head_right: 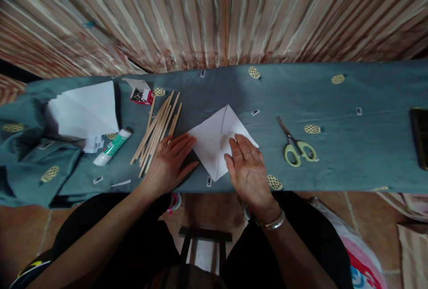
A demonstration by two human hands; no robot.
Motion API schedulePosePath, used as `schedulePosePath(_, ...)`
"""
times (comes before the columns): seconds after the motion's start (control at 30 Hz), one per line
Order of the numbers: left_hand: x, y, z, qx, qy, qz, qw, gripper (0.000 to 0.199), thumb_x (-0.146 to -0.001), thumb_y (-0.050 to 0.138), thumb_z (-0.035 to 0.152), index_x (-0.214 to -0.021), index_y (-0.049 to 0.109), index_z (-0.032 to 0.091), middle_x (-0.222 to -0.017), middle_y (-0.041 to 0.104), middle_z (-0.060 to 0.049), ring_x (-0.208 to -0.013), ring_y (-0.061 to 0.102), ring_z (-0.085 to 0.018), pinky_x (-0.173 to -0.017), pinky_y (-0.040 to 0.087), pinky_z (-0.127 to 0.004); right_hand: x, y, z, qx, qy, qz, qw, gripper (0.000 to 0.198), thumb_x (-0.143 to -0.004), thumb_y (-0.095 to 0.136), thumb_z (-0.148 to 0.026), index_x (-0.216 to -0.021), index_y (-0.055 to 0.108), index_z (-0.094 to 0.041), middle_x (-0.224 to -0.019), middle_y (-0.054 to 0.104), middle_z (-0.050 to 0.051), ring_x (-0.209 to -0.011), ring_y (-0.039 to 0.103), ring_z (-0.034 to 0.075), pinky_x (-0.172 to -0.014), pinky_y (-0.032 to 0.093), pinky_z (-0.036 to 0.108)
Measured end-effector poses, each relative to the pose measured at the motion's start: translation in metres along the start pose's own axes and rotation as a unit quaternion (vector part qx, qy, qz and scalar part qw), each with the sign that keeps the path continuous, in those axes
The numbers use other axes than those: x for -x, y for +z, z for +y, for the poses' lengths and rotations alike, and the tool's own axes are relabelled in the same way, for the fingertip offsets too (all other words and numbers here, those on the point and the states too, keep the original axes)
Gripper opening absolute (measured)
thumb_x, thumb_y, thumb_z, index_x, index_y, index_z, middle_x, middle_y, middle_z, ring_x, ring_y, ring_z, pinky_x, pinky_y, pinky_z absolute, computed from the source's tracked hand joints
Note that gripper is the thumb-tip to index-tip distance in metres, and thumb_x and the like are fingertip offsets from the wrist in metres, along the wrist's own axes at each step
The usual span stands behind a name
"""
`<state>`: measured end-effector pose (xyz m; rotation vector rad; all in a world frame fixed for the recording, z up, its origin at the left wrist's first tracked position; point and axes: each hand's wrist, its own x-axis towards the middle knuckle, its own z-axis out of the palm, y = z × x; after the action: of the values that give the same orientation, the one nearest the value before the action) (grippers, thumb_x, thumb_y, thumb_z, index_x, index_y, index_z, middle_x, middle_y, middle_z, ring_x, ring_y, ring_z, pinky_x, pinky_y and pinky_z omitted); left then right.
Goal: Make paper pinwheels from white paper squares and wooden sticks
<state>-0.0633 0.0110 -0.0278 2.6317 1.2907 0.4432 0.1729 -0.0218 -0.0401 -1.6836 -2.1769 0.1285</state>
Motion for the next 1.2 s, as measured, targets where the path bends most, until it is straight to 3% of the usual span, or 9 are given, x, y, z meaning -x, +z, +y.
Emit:
schedulePosePath(0.1, -0.002, -0.003, 0.002, -0.007, 0.003, 0.021, 1.000, 0.045, -0.097, 0.052, 0.035, -0.134, 0.052, 0.009, -0.131, 0.064, -0.018, -0.128, 0.056, -0.033, -0.111, 0.038, -0.056, -0.002, 0.000, -0.001, 0.005, -0.001, 0.008, 1.000, 0.042, -0.100, 0.046, -0.030, -0.136, 0.054, -0.010, -0.140, 0.057, 0.020, -0.130, 0.053, 0.033, -0.105, 0.046, 0.052)
schedulePosePath(0.2, -0.009, 0.000, 0.010, -0.012, 0.025, 0.032, 0.999, 0.043, -0.099, 0.048, 0.033, -0.135, 0.051, 0.010, -0.139, 0.059, -0.017, -0.136, 0.048, -0.032, -0.116, 0.031, -0.056, -0.004, 0.000, 0.000, 0.001, 0.003, 0.025, 1.000, 0.039, -0.100, 0.045, -0.027, -0.133, 0.057, -0.010, -0.137, 0.060, 0.019, -0.128, 0.055, 0.032, -0.104, 0.047, 0.051)
schedulePosePath(0.37, -0.019, 0.015, 0.030, 0.034, 0.093, -0.036, 0.994, 0.044, -0.103, 0.039, 0.032, -0.143, 0.043, 0.014, -0.151, 0.050, -0.011, -0.146, 0.035, -0.024, -0.121, 0.028, -0.049, -0.015, 0.002, -0.002, -0.033, -0.004, 0.033, 0.999, 0.039, -0.099, 0.041, -0.020, -0.134, 0.057, -0.011, -0.137, 0.059, 0.017, -0.129, 0.053, 0.030, -0.108, 0.045, 0.050)
schedulePosePath(0.6, -0.018, 0.029, 0.031, 0.054, 0.086, -0.082, 0.992, 0.045, -0.103, 0.039, 0.031, -0.143, 0.044, 0.012, -0.151, 0.048, -0.013, -0.146, 0.036, -0.024, -0.121, 0.028, -0.049, -0.035, 0.005, -0.005, -0.073, -0.045, 0.017, 0.996, 0.038, -0.096, 0.039, -0.011, -0.126, 0.061, -0.002, -0.127, 0.063, 0.020, -0.121, 0.054, 0.030, -0.106, 0.049, 0.046)
schedulePosePath(1.2, -0.018, 0.030, 0.030, 0.074, 0.085, -0.076, 0.991, 0.043, -0.102, 0.043, 0.032, -0.140, 0.046, 0.013, -0.149, 0.051, -0.011, -0.145, 0.036, -0.025, -0.121, 0.028, -0.048, -0.079, 0.021, 0.011, -0.037, -0.011, 0.062, 0.997, 0.034, -0.094, 0.041, -0.011, -0.118, 0.064, -0.009, -0.121, 0.065, 0.017, -0.109, 0.056, 0.030, -0.094, 0.049, 0.046)
